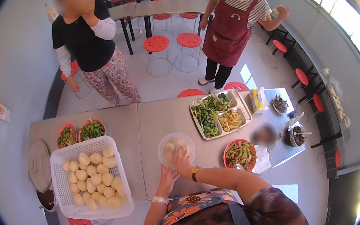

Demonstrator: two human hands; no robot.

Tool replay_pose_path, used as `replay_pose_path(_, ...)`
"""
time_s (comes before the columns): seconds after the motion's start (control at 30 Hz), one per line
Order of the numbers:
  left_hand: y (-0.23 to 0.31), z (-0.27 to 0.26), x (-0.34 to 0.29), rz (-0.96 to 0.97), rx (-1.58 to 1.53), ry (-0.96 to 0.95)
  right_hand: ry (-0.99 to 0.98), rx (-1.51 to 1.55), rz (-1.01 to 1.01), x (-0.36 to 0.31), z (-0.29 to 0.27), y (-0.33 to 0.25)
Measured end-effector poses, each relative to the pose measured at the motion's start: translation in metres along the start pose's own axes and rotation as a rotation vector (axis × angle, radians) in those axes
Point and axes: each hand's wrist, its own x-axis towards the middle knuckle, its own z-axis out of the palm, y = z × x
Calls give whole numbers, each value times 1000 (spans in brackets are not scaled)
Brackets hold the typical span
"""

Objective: The person takes a plate and a spoon from a refrigerator and serves various foods, including green beans and meat, from bowls on a table onto the plate before picking up a large bun.

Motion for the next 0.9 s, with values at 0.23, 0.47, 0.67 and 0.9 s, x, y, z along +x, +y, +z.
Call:
replay_pose_path(0.23, 10, -10, 14, -54, -463, -186, -211, 198, 28, 13, -34, -12)
replay_pose_path(0.47, 9, -10, 17, 33, -361, -225, -269, 172, -452, 21, -57, 12)
replay_pose_path(0.67, 26, -1, 7, 41, -135, -169, -170, 273, -417, 32, -122, 43)
replay_pose_path(0.9, 21, 1, 36, 80, -206, -33, 207, 450, 34, 32, -146, 120)
